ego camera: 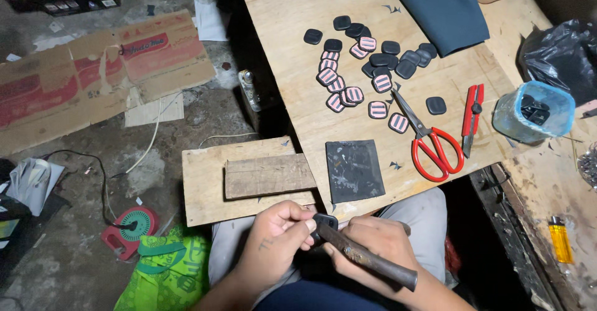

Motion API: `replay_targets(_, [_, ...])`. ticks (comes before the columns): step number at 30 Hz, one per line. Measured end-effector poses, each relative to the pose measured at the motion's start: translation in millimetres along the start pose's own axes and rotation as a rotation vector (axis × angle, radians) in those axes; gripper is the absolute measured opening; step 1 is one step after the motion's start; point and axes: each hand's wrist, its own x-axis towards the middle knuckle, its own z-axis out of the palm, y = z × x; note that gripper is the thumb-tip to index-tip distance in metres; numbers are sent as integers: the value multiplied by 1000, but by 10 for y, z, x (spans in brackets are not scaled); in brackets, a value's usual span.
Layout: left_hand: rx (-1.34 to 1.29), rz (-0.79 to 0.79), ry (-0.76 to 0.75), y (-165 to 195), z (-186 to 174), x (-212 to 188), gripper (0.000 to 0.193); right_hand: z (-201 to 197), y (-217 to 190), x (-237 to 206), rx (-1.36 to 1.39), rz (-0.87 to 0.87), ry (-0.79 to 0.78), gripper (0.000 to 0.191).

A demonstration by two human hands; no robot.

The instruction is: The person repeatedly picks small black rubber pieces from a wooden table, trims their edges with red-handled scissors, and then uses a hammer to press and shape them on a small wooden block. Finished pieces are placed back on the table among others.

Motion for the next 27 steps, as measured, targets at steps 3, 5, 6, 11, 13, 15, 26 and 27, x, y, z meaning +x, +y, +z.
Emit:
replay_targets(3, [-38,94,1,-153,-11,-113,6,66,-35,-3,-34,-39,33,19])
replay_targets(5, [-67,151,16,-239,-15,-89,7,89,-15,20,-2,-3,-3,21])
replay_targets(6, [-59,136,20,-270,-16,-49,6,90,4,41,5,-8,-22,22])
replay_targets(11, [5,70,129,-201,-143,122,9,47,7,61,-17,-13,-30,23])
replay_targets(13, [4,191,150,-65,-235,171,16,-29,-21,35,-26,103,-25,22])
replay_targets(15, [230,352,216,92,-319,186,17,-66,-14,58,-137,297,-60,28])
replay_targets(26, [1176,833,350,364,-666,55,32,221,58,274,-151,86,-10,37])
replay_targets(27, [1149,850,351,348,-673,51,36,288,56,310,-179,139,-37,34])
